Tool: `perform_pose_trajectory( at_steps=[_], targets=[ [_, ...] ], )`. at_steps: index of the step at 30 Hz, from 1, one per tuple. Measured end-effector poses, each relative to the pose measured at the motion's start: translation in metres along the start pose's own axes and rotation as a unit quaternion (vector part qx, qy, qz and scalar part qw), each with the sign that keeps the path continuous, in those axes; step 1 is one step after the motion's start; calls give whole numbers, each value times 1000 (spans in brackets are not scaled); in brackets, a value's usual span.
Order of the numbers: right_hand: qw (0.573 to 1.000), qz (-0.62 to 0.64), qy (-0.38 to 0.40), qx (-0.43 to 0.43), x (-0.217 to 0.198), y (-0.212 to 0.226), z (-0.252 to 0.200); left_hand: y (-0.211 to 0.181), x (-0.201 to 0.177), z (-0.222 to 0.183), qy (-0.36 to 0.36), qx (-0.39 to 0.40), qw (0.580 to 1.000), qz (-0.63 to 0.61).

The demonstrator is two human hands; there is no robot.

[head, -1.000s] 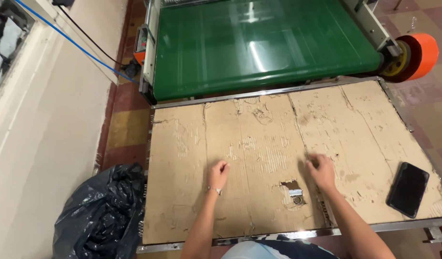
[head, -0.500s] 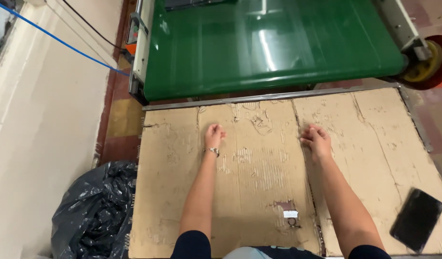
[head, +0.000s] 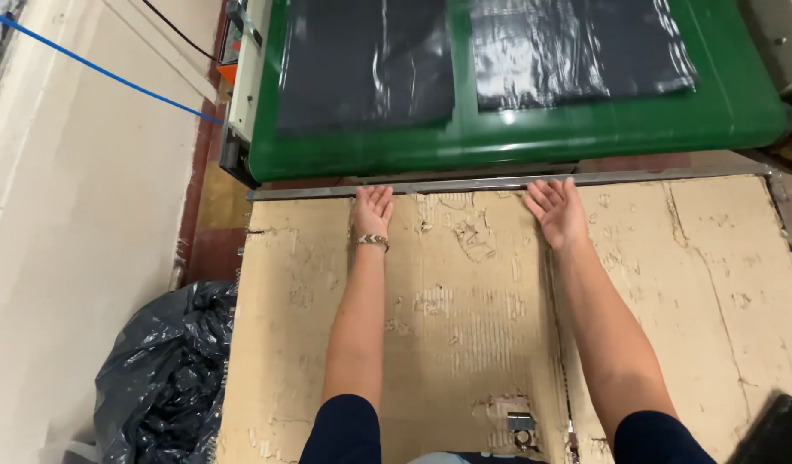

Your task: Folding black plastic bags and stacking them in a crate.

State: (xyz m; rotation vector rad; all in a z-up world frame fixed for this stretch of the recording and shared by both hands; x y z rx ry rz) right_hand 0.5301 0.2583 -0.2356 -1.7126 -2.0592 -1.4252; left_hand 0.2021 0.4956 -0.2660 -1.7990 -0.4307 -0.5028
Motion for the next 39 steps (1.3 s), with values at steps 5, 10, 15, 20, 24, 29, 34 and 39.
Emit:
perform_pose_trajectory(
  at_steps=[5, 10, 15, 20, 24, 29, 34, 39],
  targets=[
    [994, 74, 71, 25, -14, -2, 40, -15, -5, -4, 54, -47, 990, -120],
    [983, 32, -173, 44, -44, -23, -23, -2, -69, -26, -188, -2, 978, -94],
    [972, 0, -195, 133, -26, -91, -245, -67, -115, -177, -289, -23, 953, 92],
    [905, -396, -80, 130, -32, -197, -323, -143, -137, -333, -315, 46, 944, 82],
    [676, -670, -85, -295, 35, -203, -326, -182, -179, -421, -195, 181, 964, -11],
    [643, -604, 7, -471, 75, -172, -389, -296, -239, -495, 148, 403, 694, 578],
    [802, -511, 261, -165, 41, -164, -424, -366, -163, -493, -128, 241, 840, 469],
    [895, -430, 86, -79, -19, -177, -265, -334, -100, -279, 234, 465, 739, 427]
  ],
)
Point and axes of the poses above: each hand's wrist, its own z-axis towards the middle knuckle, its own x-axis out of the palm, y = z × x, the point moved 4 cm from there along z, towards the middle knuckle, and after that the axes turned 15 degrees about x, right-handed, at the moved point
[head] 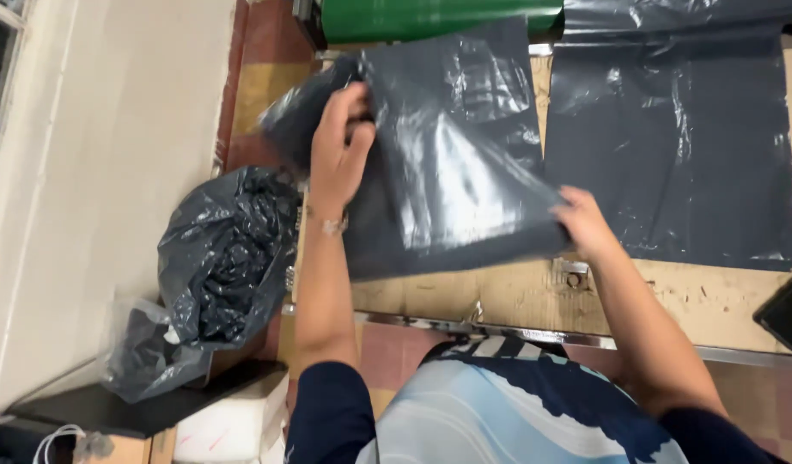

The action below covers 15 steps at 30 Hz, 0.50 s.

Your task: Folding black plastic bags and stacking them in a crate.

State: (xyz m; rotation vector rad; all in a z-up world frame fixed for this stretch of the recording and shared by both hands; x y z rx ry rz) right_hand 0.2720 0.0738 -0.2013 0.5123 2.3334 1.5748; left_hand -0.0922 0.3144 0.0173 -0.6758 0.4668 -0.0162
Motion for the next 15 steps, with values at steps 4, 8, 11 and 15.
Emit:
perform_pose_trajectory(
  at_steps=[4, 8, 11, 15],
  targets=[
    [973, 94, -102, 187, 14, 9, 92, 10, 10, -19, 163, -160, 940, 252],
    [972, 62, -121, 193, -4, -22, 108, 107, 17, -171, 249, -349, 848, 312],
    [969, 27, -101, 225, 7, -12, 63, 109, 16, -237, 305, -450, 801, 253],
    [977, -35, -53, 201, 19, 12, -2, 106, 19, -260, 179, -384, 862, 277]
  ],
)
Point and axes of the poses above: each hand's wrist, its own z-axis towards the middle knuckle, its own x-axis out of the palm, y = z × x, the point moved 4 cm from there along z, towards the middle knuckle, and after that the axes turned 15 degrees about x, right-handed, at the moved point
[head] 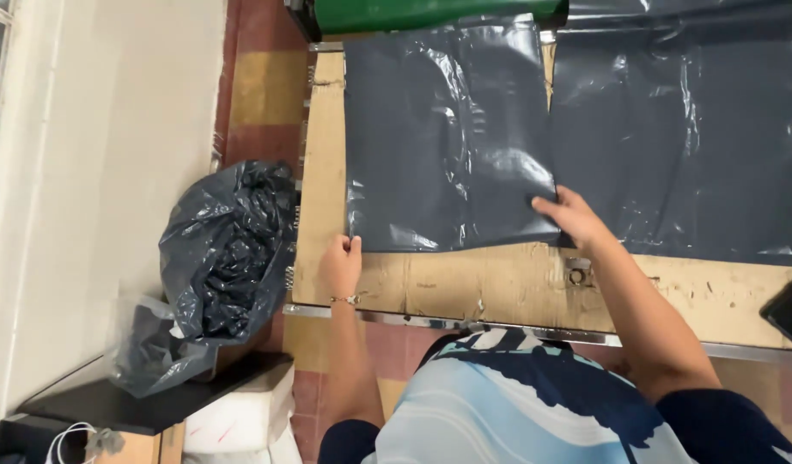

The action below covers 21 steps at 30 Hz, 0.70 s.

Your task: Folding black plastic bags and stacking them in a crate.

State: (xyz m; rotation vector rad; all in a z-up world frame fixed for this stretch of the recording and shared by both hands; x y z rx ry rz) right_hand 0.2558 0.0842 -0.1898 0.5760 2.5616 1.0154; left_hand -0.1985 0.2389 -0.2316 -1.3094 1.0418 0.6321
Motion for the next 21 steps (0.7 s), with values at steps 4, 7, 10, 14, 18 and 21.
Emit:
perform_pose_trajectory(
  at_steps=[4, 7, 10, 14, 18, 21],
  targets=[
    [991, -115, 32, -66, -16, -33, 18, -9, -8, -18, -132, 47, 989, -56],
    [964, -257, -13, -66, -13, -34, 20, 13, 8, -29, -118, 11, 992, -32],
    [990, -133, 47, 19, 9, 12, -32, -22, -33, -23, 24, -105, 993, -45],
    [995, -66, 78, 20, -10, -14, 53, -32, -20, 13, 76, -98, 992, 27],
    [986, -62, 23, -151, -13, -17, 98, -36, -5, 18, -105, 19, 994, -10],
    [974, -163, -43, -151, -17, -5, 98, -23, 12, 20, -145, 16, 989, 26]
  ],
)
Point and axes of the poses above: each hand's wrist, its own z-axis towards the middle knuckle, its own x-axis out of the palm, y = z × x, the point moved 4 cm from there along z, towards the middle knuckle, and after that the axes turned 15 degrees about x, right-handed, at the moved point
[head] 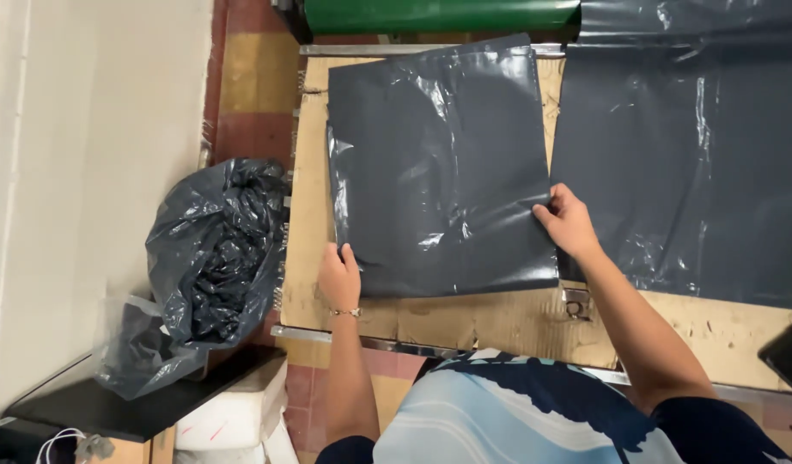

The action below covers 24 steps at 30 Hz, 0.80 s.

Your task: Folding black plastic bags and stacking them in a crate.

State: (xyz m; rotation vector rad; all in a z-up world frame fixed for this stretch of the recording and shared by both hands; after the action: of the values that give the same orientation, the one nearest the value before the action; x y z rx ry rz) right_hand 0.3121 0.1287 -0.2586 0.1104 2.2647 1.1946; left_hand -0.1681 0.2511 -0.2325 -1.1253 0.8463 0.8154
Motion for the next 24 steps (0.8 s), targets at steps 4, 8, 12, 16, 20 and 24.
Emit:
perform_pose_trajectory(
  at_steps=[4, 8, 12, 16, 20, 24],
  targets=[
    [980, -171, -89, 42, -15, 58, 11, -48, -20, 27, 56, -33, 984, 167],
    [982, -144, -120, 6, -11, 116, 82, -129, 19, 59, -2, 214, 970, 115],
    [985, -107, -123, 58, -5, 130, 180, -182, 66, 65, 67, 387, 919, 43],
    [990, -50, -44, 123, 8, 177, 175, -179, 82, 61, 81, 385, 918, 49],
    [984, -86, -60, 141, -7, 167, 217, -179, 78, 65, 68, 381, 921, 47],
    [972, 48, -14, 230, -5, 188, 206, -183, 61, 69, 124, 348, 929, -8]
  ],
)
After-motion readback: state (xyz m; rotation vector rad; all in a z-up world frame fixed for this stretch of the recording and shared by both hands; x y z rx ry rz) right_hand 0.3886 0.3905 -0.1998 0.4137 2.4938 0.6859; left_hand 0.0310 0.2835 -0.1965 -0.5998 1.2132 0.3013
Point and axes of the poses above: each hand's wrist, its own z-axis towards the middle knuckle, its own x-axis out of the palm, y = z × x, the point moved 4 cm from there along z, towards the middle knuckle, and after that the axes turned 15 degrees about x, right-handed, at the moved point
